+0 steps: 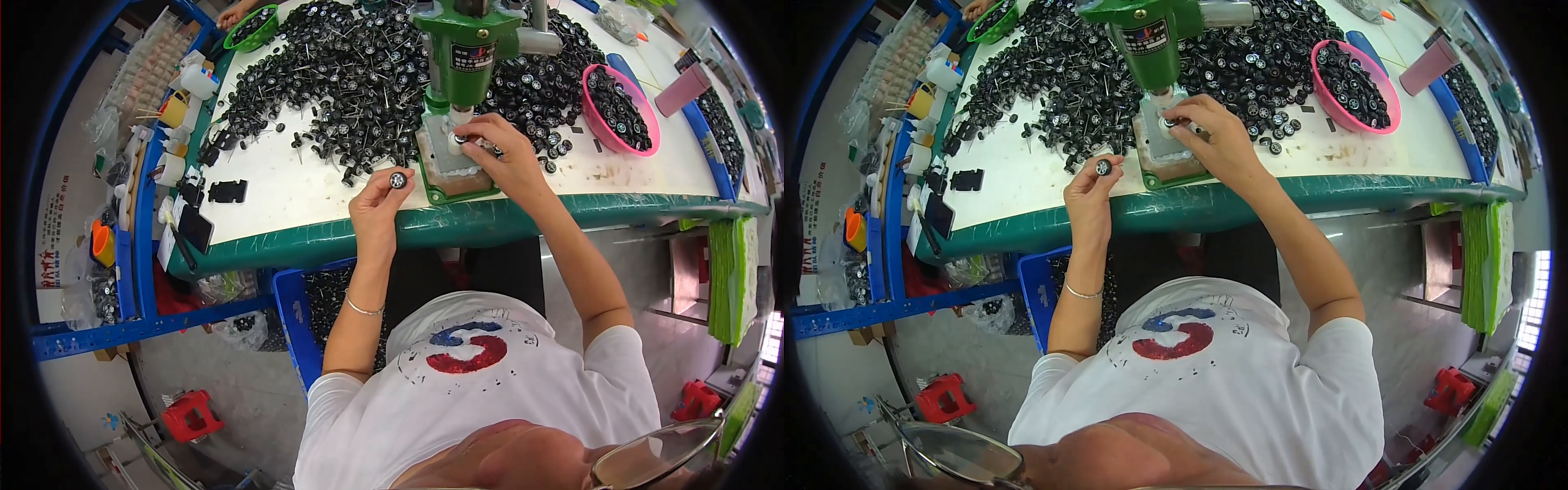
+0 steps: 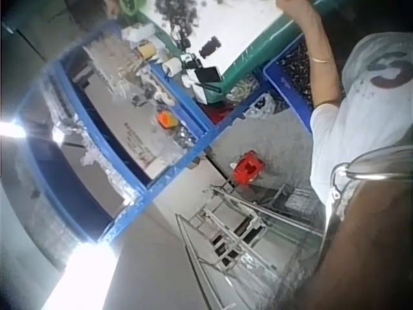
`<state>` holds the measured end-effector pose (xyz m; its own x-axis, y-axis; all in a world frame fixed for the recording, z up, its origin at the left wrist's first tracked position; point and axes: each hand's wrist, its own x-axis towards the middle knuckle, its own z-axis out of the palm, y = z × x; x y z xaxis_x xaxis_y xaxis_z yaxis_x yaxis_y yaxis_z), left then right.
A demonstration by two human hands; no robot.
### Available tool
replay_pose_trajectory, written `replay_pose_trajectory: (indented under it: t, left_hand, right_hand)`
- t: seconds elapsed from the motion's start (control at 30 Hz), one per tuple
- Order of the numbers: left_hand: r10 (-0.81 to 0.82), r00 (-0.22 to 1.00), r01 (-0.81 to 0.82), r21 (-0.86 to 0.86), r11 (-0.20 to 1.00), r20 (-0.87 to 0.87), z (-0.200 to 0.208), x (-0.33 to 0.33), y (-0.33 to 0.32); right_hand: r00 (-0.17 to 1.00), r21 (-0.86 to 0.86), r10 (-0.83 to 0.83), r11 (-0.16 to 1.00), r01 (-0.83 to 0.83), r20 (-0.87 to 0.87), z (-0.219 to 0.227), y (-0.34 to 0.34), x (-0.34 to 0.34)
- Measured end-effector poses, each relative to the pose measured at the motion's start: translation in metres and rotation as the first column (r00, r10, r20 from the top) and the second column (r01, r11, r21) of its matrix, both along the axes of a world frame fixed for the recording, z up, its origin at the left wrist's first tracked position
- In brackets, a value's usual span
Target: The person assembles toy wheel sets by positioning toy wheels and metal axles into a manual press machine and pressing them together using the machine's handle.
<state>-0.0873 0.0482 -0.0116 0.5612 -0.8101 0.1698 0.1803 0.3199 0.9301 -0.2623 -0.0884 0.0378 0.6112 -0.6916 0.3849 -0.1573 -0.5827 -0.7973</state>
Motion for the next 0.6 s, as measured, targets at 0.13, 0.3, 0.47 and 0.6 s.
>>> replay_pose_trajectory:
  t: [0.13,0.3,0.47,0.6]
  left_hand:
    - [0.006,0.999,-0.007,0.032,0.999,0.037,0.024,-0.002,-0.009]
    - [-0.032,0.999,0.032,0.033,0.999,0.004,0.025,0.001,-0.016]
    - [-0.054,0.998,0.055,0.016,0.998,-0.012,0.021,-0.005,-0.014]
    - [-0.062,0.997,0.063,0.012,0.998,-0.039,0.024,-0.005,-0.013]
  right_hand:
    - [0.999,0.038,0.034,0.999,-0.034,-0.001,-0.002,-0.007,0.006]
    - [0.997,0.153,0.063,0.986,-0.068,0.040,-0.003,-0.003,0.005]
    - [0.996,0.280,0.048,0.958,-0.069,0.079,-0.011,-0.004,0.006]
    - [0.995,0.294,0.034,0.954,-0.059,0.091,-0.009,-0.002,0.007]
